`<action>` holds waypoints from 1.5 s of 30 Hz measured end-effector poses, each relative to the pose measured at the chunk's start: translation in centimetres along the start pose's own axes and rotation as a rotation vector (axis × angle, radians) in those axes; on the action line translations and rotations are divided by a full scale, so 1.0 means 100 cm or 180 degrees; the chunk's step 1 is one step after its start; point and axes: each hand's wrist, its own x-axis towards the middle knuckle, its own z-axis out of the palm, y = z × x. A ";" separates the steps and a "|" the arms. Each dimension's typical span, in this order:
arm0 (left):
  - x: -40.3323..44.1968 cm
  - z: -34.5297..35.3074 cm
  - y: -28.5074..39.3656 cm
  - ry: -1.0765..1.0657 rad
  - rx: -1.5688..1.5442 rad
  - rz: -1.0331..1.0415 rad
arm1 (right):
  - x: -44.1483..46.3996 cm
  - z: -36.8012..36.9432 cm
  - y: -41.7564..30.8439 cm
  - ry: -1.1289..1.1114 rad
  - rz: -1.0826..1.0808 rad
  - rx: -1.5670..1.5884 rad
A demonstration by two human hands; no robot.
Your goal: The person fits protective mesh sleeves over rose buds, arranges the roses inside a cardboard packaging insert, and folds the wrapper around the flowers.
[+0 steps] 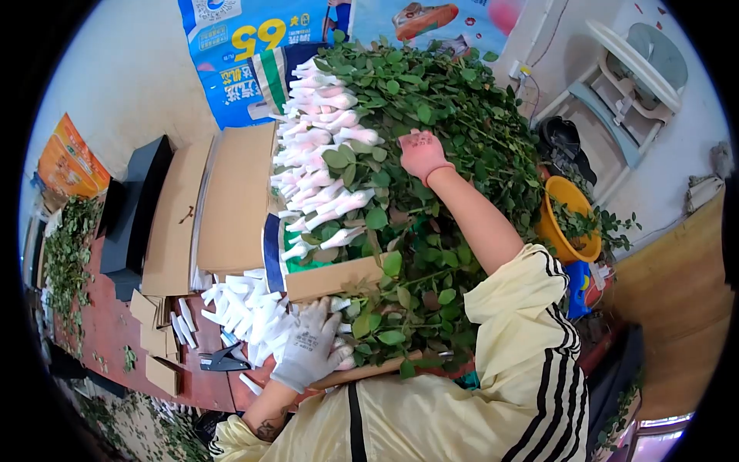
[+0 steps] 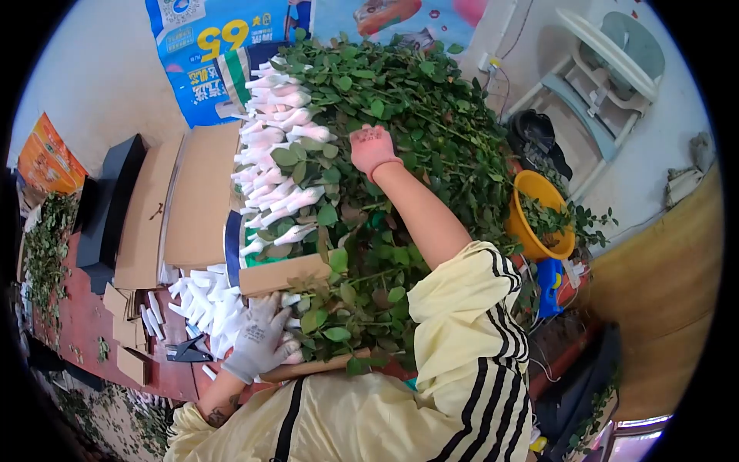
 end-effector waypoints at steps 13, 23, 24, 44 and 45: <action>0.010 0.008 -0.002 0.0621 -0.0111 -0.0027 | -0.013 -0.094 0.057 0.0927 0.0421 0.0362; 0.026 -0.062 0.019 0.1128 -0.0002 0.0808 | -0.068 -0.060 0.033 0.0257 -0.0564 -0.0040; 0.051 -0.090 0.026 0.1758 0.0110 0.1392 | -0.070 -0.055 0.033 0.0252 -0.0551 -0.0043; 0.324 -0.145 -0.007 -0.0113 0.0703 -0.0324 | -0.145 -0.060 0.066 0.1063 -0.0476 -0.0171; 0.318 -0.143 -0.010 -0.0030 0.0781 -0.0258 | -0.153 -0.087 0.076 0.1244 -0.0217 -0.0193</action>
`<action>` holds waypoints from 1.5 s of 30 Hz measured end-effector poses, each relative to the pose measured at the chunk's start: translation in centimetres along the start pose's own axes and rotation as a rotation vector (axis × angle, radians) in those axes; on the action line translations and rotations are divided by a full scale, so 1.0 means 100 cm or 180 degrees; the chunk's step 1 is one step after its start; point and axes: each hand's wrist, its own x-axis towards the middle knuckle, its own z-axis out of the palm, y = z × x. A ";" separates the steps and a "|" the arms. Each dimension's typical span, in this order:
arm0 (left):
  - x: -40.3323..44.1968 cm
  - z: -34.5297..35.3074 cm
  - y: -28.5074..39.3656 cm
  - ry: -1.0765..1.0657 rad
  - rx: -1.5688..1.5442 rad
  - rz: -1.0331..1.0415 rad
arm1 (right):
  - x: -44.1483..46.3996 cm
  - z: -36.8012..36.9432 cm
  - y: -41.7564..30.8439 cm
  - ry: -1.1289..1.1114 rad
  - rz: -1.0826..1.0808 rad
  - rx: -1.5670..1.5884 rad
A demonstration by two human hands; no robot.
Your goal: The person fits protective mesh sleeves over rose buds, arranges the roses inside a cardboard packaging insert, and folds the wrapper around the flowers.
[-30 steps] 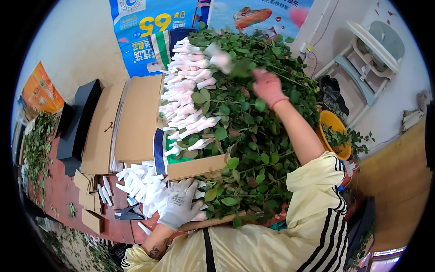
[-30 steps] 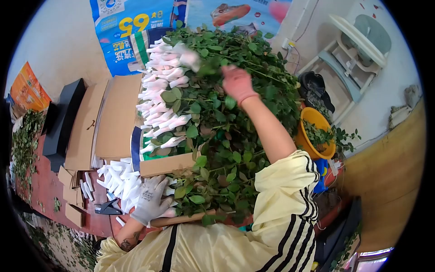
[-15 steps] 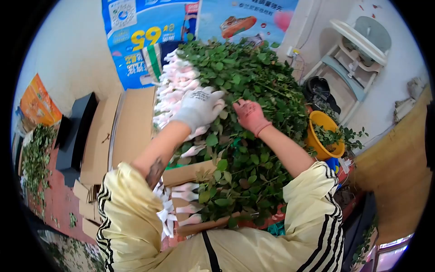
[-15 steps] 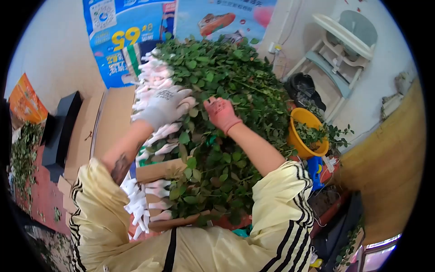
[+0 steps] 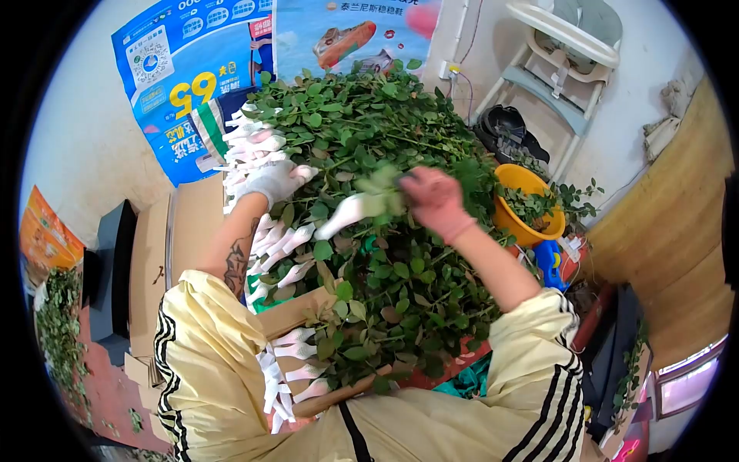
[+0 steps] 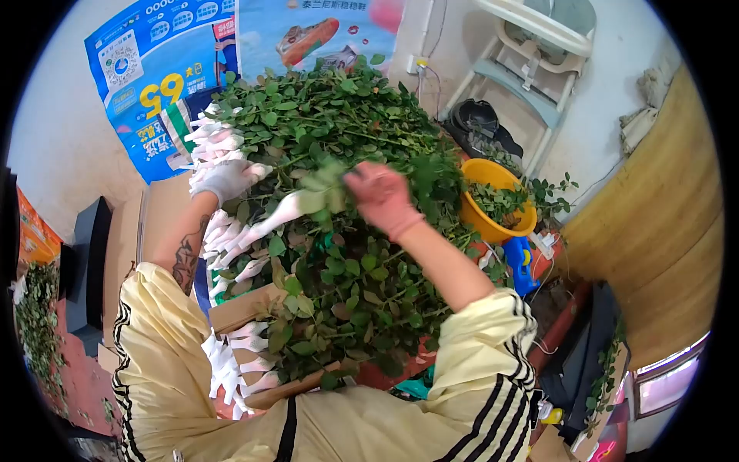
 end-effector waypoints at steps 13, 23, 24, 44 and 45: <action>-0.053 -0.002 0.026 0.1824 -0.0610 0.0818 | -0.058 -0.258 0.218 0.3096 0.1782 -0.1098; -0.204 -0.118 0.153 0.3579 -0.1557 0.3900 | 0.043 -0.178 -0.039 0.1784 -0.1137 0.0307; -0.204 -0.117 0.144 0.3588 -0.1394 0.4053 | 0.051 -0.163 -0.041 0.1851 -0.1307 0.0541; -0.249 -0.135 0.079 0.4540 -0.0755 0.3486 | 0.087 -0.178 -0.095 0.2438 -0.1208 0.0505; -0.247 -0.134 0.065 0.4569 -0.1069 0.3469 | 0.095 -0.185 -0.103 0.2376 -0.1211 0.0370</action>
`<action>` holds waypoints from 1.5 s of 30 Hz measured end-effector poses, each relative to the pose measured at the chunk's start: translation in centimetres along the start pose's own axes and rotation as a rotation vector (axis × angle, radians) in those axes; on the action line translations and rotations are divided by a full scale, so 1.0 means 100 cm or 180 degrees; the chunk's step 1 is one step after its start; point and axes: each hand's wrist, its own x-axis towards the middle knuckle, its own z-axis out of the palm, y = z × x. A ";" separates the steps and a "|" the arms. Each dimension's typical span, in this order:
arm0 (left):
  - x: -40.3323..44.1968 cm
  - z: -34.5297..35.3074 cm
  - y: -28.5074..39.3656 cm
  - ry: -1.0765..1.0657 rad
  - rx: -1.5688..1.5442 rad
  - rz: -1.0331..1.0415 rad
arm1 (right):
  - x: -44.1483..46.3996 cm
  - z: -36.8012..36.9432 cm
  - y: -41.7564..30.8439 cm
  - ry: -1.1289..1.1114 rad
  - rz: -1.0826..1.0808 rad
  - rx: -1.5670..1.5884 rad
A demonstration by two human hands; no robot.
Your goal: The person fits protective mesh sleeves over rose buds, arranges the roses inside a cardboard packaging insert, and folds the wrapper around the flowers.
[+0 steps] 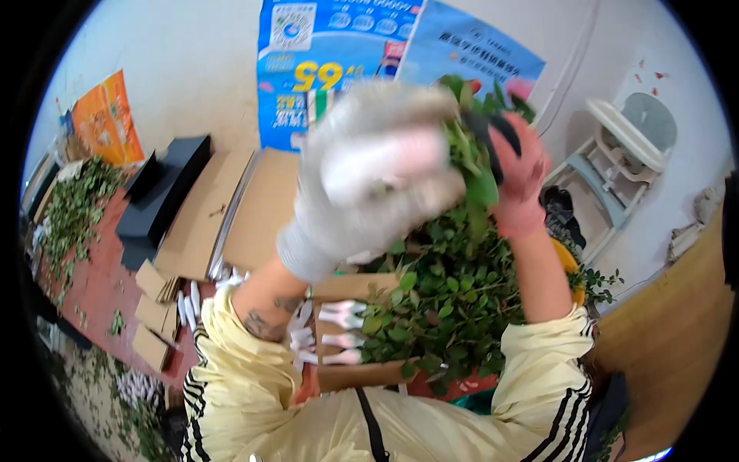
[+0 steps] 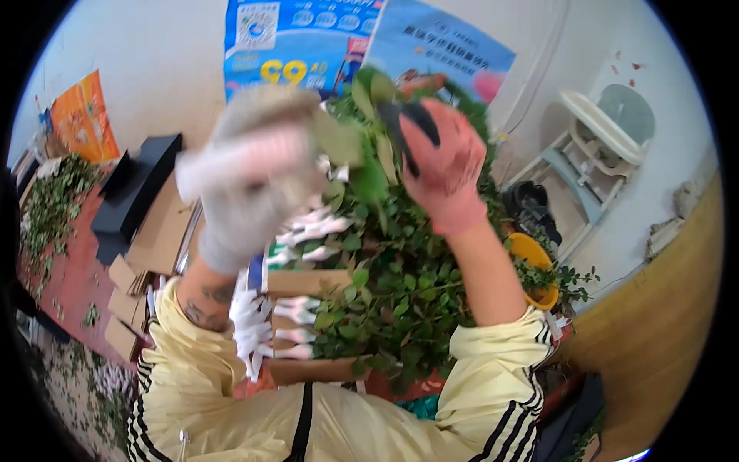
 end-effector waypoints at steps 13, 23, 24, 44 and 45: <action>-0.238 -0.067 -0.070 -0.0695 0.0923 -0.4844 | -0.086 0.175 -0.012 -0.2837 0.0966 0.0418; -0.227 -0.093 0.160 -0.3280 0.0068 -0.4683 | -0.188 -0.005 -0.191 -0.3301 0.0045 0.2839; -0.229 -0.090 0.161 -0.3301 0.0029 -0.4719 | -0.200 -0.003 -0.197 -0.3385 0.0047 0.2895; -0.299 -0.091 0.151 -0.1925 -0.1167 -0.7268 | -0.233 0.010 -0.208 -0.3948 0.0142 0.2556; -0.300 -0.088 0.149 -0.2154 -0.0787 -0.7094 | -0.234 0.009 -0.208 -0.3818 0.0108 0.2511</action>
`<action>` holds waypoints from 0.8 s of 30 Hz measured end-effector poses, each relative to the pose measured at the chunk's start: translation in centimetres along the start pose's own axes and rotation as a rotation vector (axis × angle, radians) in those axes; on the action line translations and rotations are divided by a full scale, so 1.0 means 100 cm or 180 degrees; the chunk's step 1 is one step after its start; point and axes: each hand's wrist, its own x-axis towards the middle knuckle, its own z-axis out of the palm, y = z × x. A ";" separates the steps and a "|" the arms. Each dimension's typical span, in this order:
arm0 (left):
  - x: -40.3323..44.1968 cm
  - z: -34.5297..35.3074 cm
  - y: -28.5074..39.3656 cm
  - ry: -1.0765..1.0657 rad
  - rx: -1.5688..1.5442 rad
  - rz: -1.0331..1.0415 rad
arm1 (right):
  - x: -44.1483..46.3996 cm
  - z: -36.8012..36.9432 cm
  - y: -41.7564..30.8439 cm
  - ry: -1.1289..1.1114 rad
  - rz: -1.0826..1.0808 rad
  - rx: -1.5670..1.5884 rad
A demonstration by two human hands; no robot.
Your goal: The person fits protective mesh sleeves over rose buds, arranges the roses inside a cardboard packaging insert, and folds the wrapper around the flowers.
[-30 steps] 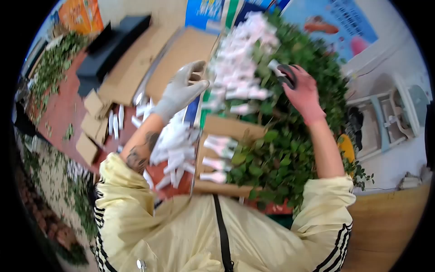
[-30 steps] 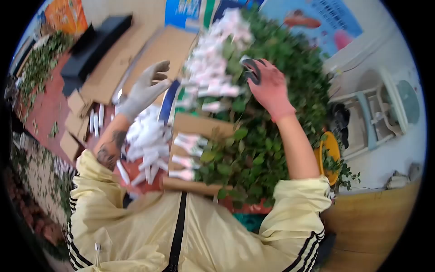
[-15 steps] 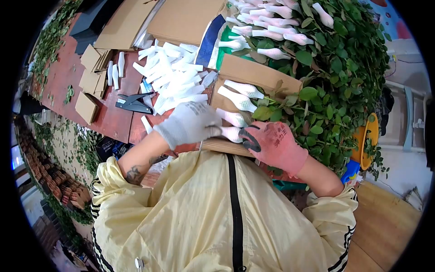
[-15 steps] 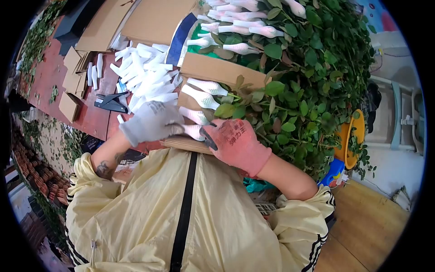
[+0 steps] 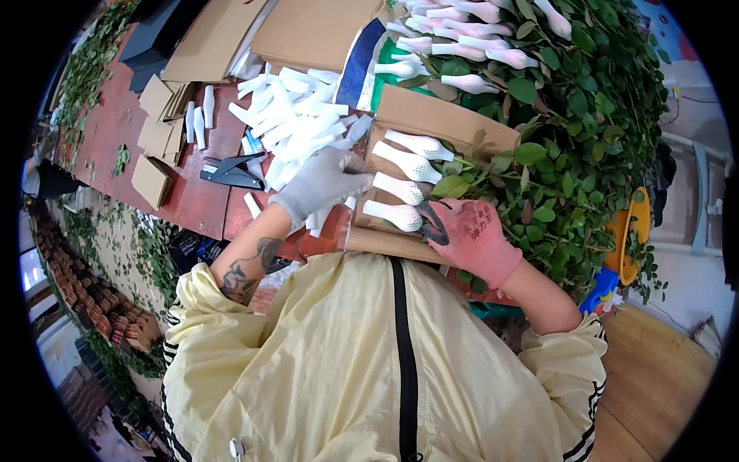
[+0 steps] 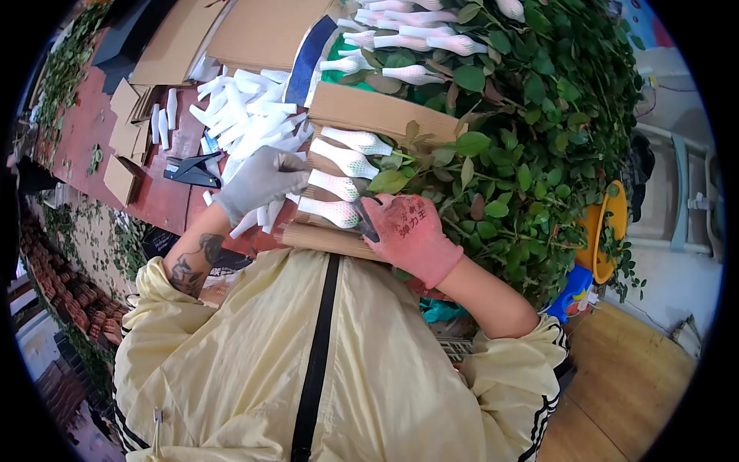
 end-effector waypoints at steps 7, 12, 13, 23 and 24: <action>0.006 0.014 0.027 0.0433 0.0932 0.0006 | -0.002 0.006 -0.002 0.0350 -0.0016 0.0020; 0.009 0.020 0.015 0.0419 0.0975 0.0000 | -0.006 0.002 0.002 0.0737 -0.0201 0.0008; 0.006 0.021 0.021 0.0464 0.1180 -0.0064 | -0.003 0.000 0.003 0.0739 -0.0210 0.0000; 0.013 0.019 0.016 0.0246 0.1369 -0.0201 | 0.008 0.009 -0.008 0.0635 -0.0461 0.0206; 0.012 0.018 0.017 0.0253 0.1372 -0.0200 | 0.008 0.011 -0.008 0.0640 -0.0466 0.0204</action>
